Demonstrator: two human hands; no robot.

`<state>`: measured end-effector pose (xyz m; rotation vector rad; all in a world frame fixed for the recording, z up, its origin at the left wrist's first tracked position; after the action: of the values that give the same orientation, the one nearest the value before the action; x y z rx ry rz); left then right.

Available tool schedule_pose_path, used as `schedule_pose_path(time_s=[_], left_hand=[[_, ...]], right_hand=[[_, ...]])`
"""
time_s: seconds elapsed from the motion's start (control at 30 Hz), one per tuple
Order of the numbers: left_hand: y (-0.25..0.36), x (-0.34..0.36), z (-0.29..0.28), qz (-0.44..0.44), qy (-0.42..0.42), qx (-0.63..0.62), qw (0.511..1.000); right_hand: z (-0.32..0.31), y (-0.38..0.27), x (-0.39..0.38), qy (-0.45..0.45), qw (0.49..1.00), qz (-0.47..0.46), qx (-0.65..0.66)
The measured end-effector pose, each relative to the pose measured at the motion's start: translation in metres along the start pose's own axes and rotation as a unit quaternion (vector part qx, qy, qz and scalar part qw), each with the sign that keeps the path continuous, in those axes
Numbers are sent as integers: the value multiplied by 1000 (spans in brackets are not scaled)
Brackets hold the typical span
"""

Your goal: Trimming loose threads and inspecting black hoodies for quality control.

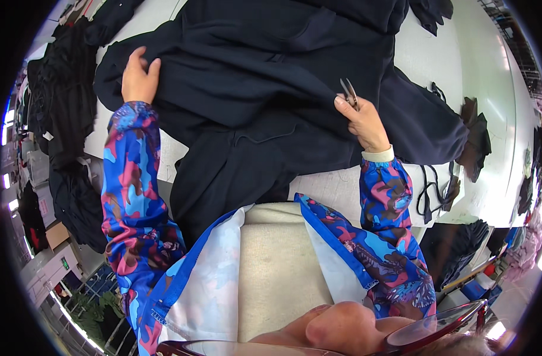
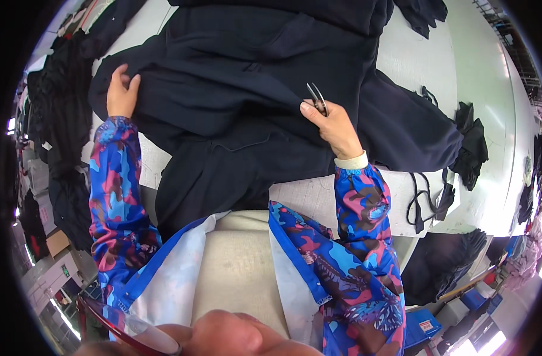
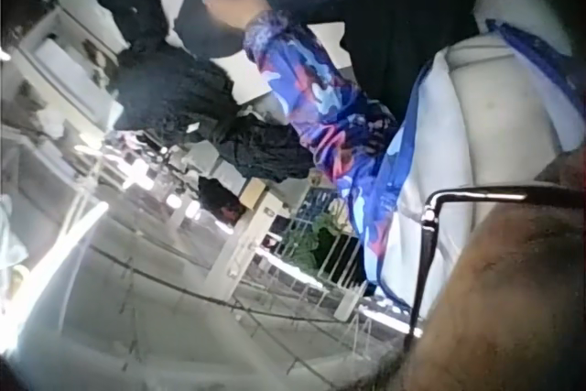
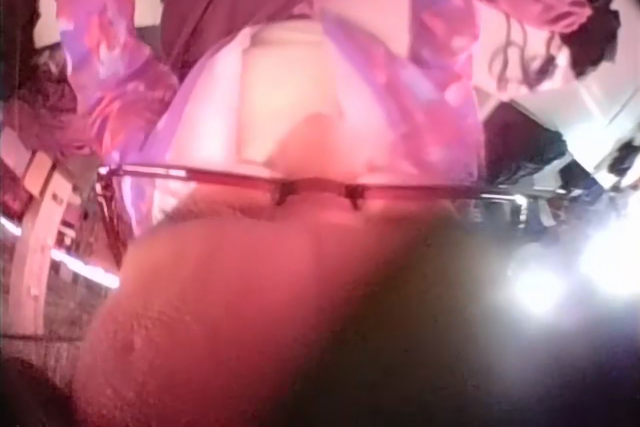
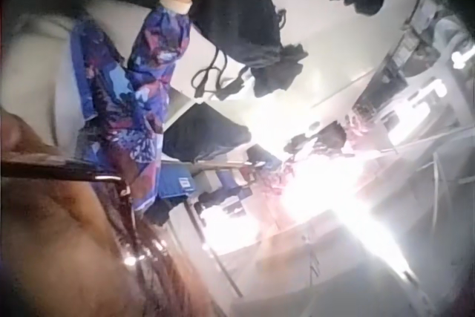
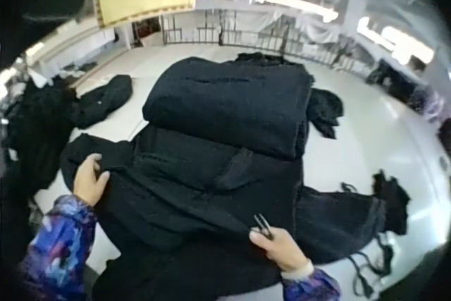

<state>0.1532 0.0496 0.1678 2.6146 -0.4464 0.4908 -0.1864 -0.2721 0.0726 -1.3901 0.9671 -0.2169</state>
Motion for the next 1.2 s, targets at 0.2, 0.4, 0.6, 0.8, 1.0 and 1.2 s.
schedule_pose_path(time_s=[0.2, 0.4, 0.6, 0.8, 1.0, 1.2], left_hand=[[208, -133, -25, 379, -18, -253, 890], [244, -190, 99, 225, -347, -275, 868], [228, -193, 143, 9, -489, -389, 781], [228, -190, 145, 2, -536, -382, 753], [230, -191, 143, 21, -559, -344, 754], [232, -189, 138, 36, -564, -331, 756]], right_hand=[[19, 33, -17, -38, 979, 150, 134], [11, 44, -13, -28, 976, 162, 144], [-12, -20, -29, 119, 945, -260, -161], [7, -63, -49, 72, 836, -443, -316], [18, -78, -48, 20, 808, -482, -337], [33, -87, -51, -20, 762, -539, -360]])
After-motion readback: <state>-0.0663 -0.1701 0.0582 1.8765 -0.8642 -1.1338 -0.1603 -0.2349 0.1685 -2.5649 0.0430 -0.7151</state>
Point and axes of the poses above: each hand's wrist, its own x-axis towards the middle knuckle, its own z-axis out of the palm, y = z × x, the point moved 10 cm from there along x, towards the middle knuckle, and after that the axes turned 12 degrees about y, right-handed, at the moved point
